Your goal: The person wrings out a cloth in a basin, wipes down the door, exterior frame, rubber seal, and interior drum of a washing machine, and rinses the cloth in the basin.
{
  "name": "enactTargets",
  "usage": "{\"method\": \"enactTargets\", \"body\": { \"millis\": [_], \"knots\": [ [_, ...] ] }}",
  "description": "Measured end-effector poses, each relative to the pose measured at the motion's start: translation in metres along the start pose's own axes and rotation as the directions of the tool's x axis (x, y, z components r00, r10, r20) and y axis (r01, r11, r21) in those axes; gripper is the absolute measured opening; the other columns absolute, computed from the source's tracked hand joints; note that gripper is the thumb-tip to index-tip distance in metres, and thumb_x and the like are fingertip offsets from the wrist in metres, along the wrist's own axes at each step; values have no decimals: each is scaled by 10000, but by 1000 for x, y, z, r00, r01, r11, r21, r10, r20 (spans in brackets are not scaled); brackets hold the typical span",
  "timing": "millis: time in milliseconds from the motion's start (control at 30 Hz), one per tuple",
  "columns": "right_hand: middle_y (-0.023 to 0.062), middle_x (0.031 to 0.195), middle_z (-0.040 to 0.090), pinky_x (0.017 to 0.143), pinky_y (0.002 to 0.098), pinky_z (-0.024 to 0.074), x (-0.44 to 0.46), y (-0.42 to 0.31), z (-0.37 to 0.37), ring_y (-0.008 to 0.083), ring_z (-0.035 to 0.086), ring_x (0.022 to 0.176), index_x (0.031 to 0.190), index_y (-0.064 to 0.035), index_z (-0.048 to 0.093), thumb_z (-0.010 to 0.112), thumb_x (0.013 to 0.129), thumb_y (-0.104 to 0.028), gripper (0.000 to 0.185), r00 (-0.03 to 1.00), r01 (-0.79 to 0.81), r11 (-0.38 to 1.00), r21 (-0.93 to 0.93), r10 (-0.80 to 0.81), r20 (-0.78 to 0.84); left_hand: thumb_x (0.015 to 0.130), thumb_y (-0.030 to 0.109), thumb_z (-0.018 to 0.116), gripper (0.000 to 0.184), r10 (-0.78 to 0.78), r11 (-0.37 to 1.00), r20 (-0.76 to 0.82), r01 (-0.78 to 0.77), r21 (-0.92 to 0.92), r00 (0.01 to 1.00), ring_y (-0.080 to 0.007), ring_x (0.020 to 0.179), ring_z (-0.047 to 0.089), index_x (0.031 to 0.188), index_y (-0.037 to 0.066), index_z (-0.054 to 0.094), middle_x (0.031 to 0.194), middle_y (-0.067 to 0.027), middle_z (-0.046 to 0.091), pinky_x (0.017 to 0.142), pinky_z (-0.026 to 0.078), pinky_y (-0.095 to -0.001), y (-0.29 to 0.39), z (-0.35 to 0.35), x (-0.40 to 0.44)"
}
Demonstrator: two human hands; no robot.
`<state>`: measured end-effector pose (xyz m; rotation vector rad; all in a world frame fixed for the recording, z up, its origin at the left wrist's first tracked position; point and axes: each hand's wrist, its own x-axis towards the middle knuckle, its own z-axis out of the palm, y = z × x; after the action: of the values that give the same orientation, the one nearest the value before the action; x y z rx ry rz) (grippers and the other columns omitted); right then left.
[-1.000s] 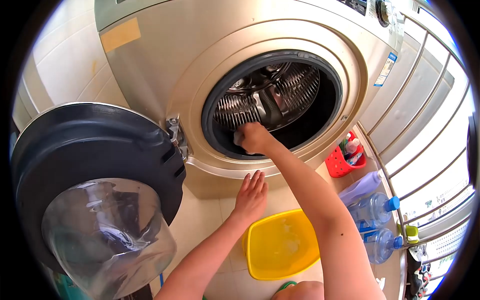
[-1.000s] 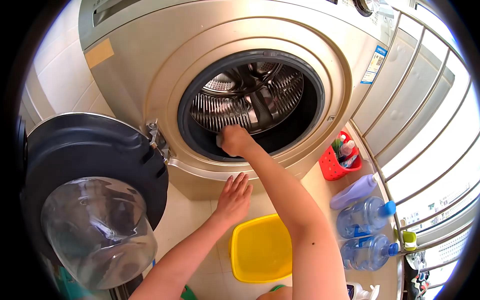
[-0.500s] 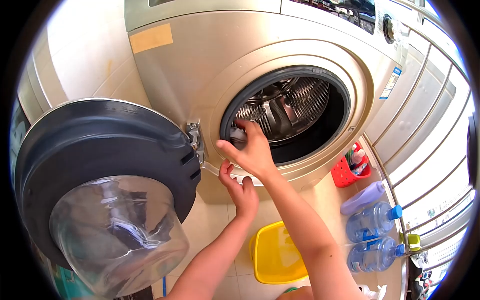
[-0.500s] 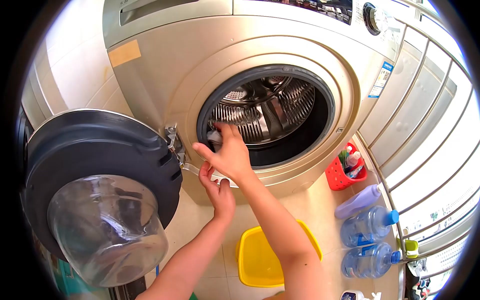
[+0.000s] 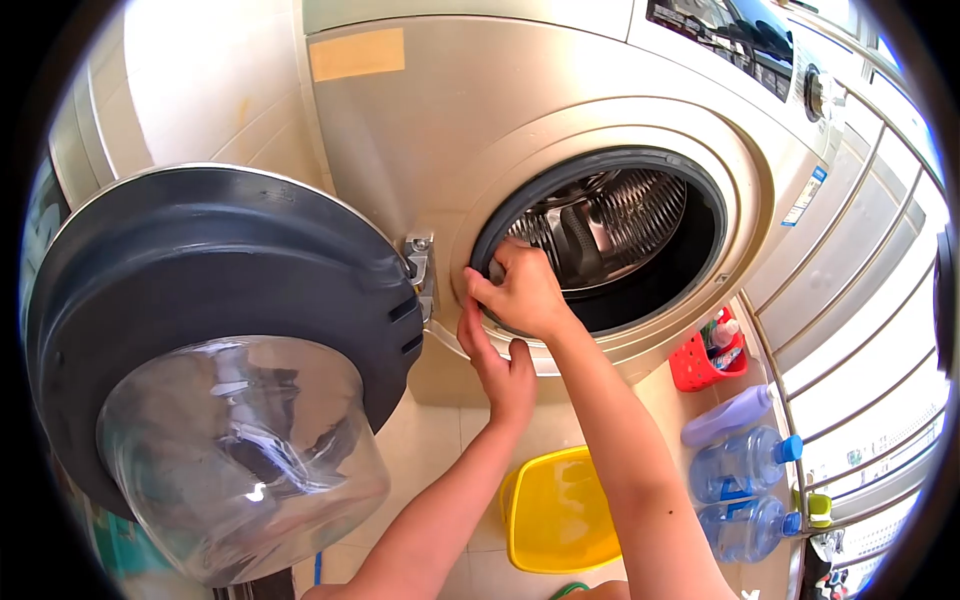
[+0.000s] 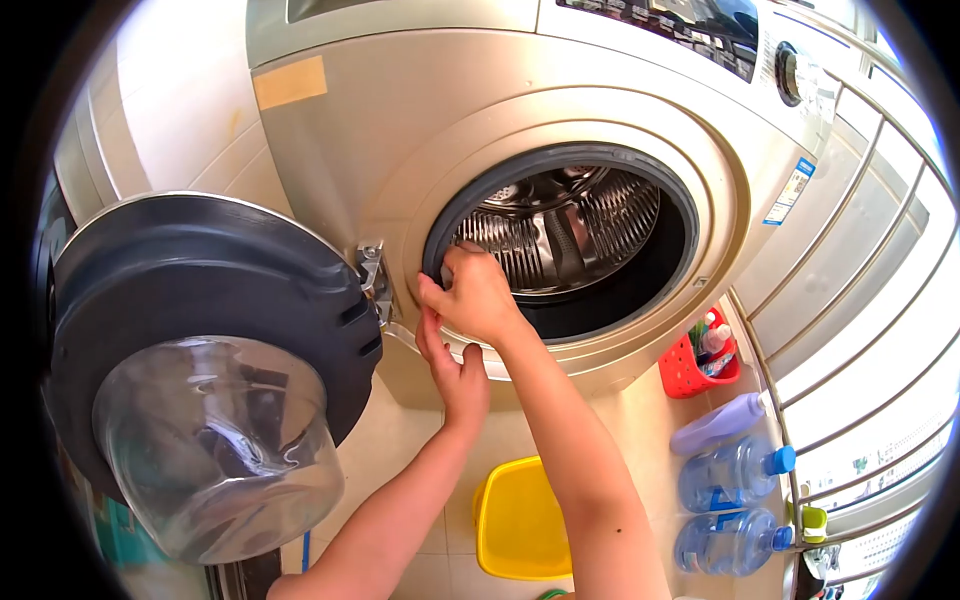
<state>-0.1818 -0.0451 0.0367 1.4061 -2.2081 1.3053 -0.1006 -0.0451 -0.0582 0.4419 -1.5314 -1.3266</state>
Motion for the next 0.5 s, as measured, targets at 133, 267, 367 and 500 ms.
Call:
{"method": "enactTargets", "body": {
  "millis": [133, 267, 367, 500],
  "knots": [
    [145, 811, 643, 601, 320, 483, -3, -7, -9, 220, 599, 641, 938, 16, 664, 747, 765, -174, 269, 1000, 8, 1000, -12, -8, 23, 741, -81, 486, 777, 37, 999, -4, -37, 22, 999, -361, 1353, 288, 1469, 59, 255, 1427, -192, 277, 1110, 240, -440, 2, 1, 1],
    [90, 883, 691, 728, 280, 510, -33, 55, -24, 109, 620, 789, 1095, 0, 657, 714, 830, -124, 298, 969, -245, 933, 262, 225, 106, 754, -77, 469, 770, 10, 1000, 27, -10, 22, 1000, -292, 1338, 313, 1477, 82, 257, 1430, -145, 267, 1104, 254, -409, 4, 2, -2],
    [162, 862, 693, 745, 310, 515, -39, 60, -20, 210, 677, 789, 1087, -4, 658, 681, 826, -104, 281, 965, -260, 963, 69, 259, 33, 766, -89, 442, 769, 23, 997, 58, -27, 67, 998, -300, 1339, 323, 1488, 97, 254, 1438, -147, 259, 1102, 263, -397, -3, -7, 2],
    [244, 822, 658, 730, 349, 509, -16, 36, 15, 321, 680, 793, 1095, 20, 649, 617, 826, -87, 291, 976, -213, 976, -31, 214, 32, 766, -85, 437, 782, 32, 989, 78, -43, 144, 996, -295, 1329, 344, 1499, 113, 245, 1451, -139, 251, 1071, 293, -395, -1, -8, 1]
  ]
}}
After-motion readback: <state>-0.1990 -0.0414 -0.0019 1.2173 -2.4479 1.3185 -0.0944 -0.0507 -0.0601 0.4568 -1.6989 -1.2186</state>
